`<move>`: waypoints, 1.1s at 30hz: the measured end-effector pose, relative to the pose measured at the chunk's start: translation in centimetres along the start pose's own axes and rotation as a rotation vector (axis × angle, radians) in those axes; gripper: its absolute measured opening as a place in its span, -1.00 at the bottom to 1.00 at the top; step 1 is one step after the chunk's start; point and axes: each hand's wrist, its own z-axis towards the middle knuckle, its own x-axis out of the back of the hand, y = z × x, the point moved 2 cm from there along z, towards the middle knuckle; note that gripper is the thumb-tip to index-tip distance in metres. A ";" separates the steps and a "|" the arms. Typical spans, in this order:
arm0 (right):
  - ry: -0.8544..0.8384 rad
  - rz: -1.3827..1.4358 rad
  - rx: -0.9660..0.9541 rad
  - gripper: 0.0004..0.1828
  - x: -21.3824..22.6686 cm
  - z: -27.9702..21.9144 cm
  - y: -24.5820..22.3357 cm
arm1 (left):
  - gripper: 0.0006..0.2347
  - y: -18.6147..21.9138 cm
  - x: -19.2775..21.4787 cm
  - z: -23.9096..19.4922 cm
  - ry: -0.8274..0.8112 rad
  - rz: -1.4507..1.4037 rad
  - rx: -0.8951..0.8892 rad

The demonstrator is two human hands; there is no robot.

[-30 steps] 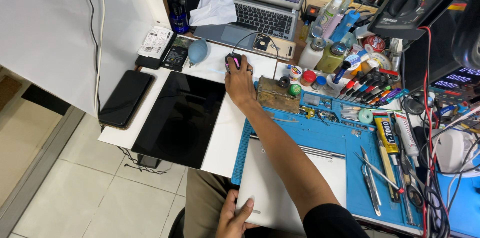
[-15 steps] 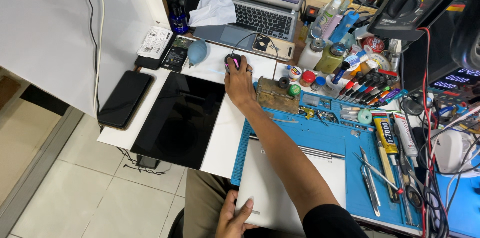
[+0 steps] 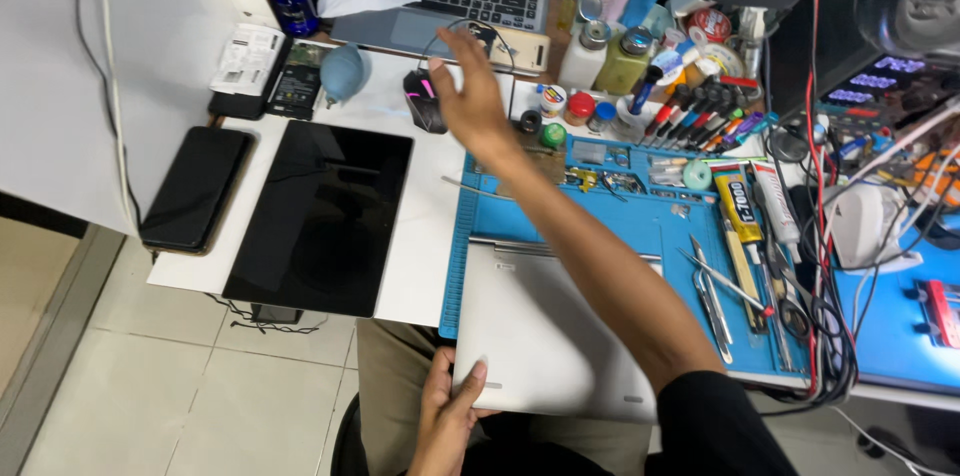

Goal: The person disassembles a silver laptop by removing the screen and keyboard, then uses a metal prying tool to work on the back casing. They also briefly handle a smartphone and a computer mouse.

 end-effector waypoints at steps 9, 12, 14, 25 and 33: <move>0.277 -0.103 0.071 -0.77 27.3 -18.0 -2.9 | -0.84 1.0 -0.3 -0.4 0.003 0.049 -0.008; 0.336 -0.091 -0.194 -0.79 29.9 -25.3 0.6 | -0.84 1.7 -0.8 -1.0 0.026 0.076 -0.014; 0.347 -0.111 -0.333 -0.79 30.1 -29.2 2.5 | -0.84 2.0 -1.2 -1.2 0.037 0.108 -0.014; 0.178 -0.590 -0.197 -0.80 26.0 -32.4 4.4 | -0.63 3.8 -4.0 -1.3 0.099 0.360 -0.161; 0.191 -0.509 -0.080 -0.84 24.7 -31.8 5.1 | -0.48 4.7 -1.2 -1.3 0.307 1.130 -0.495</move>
